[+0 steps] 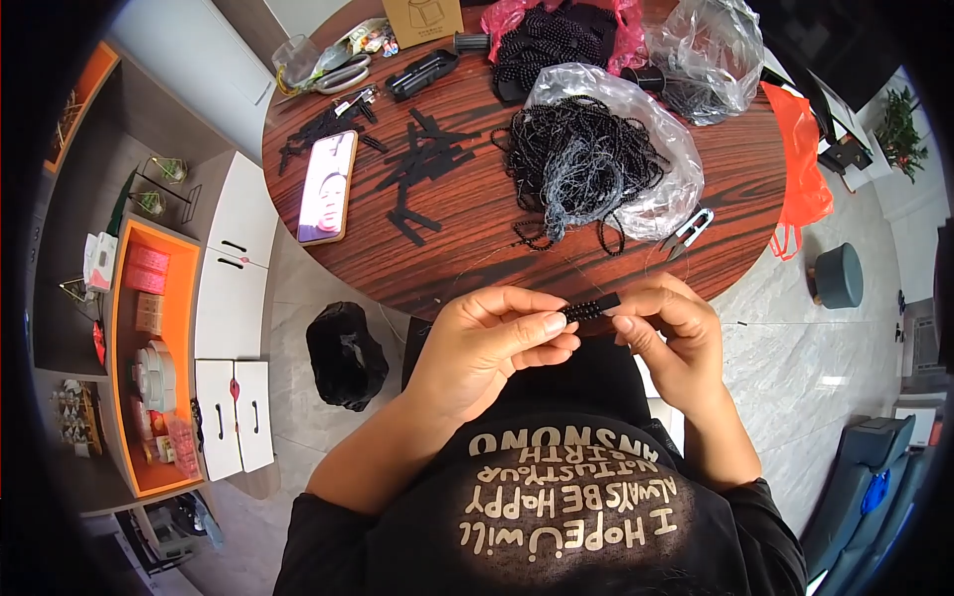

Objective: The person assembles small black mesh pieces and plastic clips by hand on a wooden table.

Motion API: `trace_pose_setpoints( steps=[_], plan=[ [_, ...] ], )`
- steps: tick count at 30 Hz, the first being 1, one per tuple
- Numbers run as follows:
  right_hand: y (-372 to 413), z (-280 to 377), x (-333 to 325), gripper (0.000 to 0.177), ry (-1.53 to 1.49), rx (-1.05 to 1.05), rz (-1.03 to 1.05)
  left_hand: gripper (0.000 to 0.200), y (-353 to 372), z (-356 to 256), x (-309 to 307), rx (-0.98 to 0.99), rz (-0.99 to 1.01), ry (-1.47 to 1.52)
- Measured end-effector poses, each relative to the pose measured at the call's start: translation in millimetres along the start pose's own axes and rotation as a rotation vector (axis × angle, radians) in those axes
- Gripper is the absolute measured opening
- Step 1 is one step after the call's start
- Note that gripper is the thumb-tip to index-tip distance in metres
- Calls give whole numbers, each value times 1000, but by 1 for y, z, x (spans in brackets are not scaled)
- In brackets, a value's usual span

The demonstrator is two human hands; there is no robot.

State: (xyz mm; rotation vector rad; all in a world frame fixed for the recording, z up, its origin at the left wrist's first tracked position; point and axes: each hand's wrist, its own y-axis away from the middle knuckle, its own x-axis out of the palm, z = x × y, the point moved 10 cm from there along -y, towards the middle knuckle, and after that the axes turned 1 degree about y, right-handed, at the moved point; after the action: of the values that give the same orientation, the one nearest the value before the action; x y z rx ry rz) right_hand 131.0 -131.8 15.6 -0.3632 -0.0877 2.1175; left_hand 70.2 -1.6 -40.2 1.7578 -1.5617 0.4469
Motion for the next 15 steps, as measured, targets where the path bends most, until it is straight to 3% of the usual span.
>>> trace_pose_setpoints(
  steps=[15],
  plan=[
    [5, 4, 8, 5, 70, -78, 28, 14, 1, 11, 8, -68, 14, 19]
  ],
)
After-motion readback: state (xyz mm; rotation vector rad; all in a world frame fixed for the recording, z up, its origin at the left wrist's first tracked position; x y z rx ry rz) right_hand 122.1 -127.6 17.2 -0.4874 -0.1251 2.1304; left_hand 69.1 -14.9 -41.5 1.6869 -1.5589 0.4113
